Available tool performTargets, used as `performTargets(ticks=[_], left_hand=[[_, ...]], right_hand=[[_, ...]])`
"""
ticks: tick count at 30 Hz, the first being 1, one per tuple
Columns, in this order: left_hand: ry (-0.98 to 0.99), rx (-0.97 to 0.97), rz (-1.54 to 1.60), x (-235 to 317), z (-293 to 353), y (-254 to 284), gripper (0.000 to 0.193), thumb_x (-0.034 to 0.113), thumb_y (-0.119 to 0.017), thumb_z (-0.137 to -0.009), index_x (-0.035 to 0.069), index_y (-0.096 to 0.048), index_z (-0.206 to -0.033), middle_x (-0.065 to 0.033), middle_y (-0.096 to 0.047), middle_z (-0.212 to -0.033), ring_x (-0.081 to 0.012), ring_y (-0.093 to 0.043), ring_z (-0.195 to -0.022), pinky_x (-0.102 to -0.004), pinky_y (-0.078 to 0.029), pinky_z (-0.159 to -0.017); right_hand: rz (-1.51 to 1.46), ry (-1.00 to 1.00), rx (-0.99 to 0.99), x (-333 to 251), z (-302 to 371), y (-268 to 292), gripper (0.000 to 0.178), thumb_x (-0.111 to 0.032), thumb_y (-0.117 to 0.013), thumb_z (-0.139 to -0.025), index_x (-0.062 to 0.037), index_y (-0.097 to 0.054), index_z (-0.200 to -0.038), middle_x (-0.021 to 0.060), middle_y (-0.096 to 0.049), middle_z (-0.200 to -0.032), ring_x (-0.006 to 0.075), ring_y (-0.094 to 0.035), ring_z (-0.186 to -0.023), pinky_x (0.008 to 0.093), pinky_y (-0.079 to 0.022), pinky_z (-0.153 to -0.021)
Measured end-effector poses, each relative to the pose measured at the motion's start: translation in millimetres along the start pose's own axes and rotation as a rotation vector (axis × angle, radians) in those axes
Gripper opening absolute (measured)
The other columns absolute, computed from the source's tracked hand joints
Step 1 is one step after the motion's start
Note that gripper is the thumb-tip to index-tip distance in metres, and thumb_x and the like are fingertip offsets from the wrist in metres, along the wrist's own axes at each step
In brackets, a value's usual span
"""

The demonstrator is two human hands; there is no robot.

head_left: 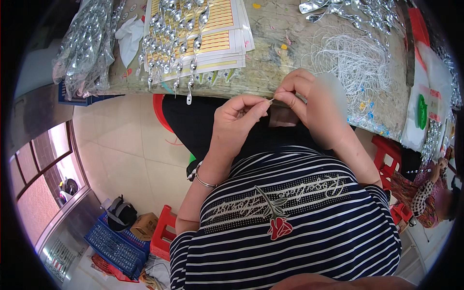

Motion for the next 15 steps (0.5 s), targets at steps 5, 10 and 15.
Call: performTargets(ticks=[5,10,15], left_hand=[[-0.094,0.021,-0.198,0.5,-0.4,7.1,0.009,0.0,-0.065,-0.085,-0.001,-0.067,-0.093,-0.003,-0.065,-0.083,-0.0061,-0.057,-0.074,-0.0191,-0.045,-0.069],[-0.044,0.008,-0.174,2.6,0.1,2.5,0.008,0.001,-0.065,-0.085,-0.001,-0.067,-0.093,-0.0033,-0.065,-0.084,-0.0066,-0.058,-0.074,-0.0191,-0.045,-0.068],[-0.081,0.004,-0.13,-1.8,-0.2,-0.9,0.007,0.003,-0.067,-0.084,0.0,-0.067,-0.091,-0.0013,-0.065,-0.082,-0.005,-0.057,-0.072,-0.0192,-0.045,-0.067]], right_hand=[[0.283,0.121,-0.024,-2.5,4.1,6.3,0.01,-0.01,-0.06,-0.09,-0.0013,-0.057,-0.087,0.0045,-0.059,-0.083,0.015,-0.056,-0.081,0.0288,-0.046,-0.075],[-0.567,-0.422,-0.08,29.1,19.8,-1.7,0.018,-0.02,-0.05,-0.098,-0.0035,-0.055,-0.093,0.0026,-0.062,-0.09,0.0099,-0.055,-0.08,0.0256,-0.045,-0.075],[-0.761,-0.418,-0.093,14.5,16.5,-9.7,0.015,-0.017,-0.049,-0.098,-0.0037,-0.056,-0.096,0.0037,-0.063,-0.096,0.0093,-0.055,-0.081,0.0227,-0.045,-0.078]])
Point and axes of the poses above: each hand's wrist, its own z-axis away from the middle knuckle, its own y-axis out of the back of the hand, x = y × z, the point moved 6 cm from there along -z, towards the middle knuckle
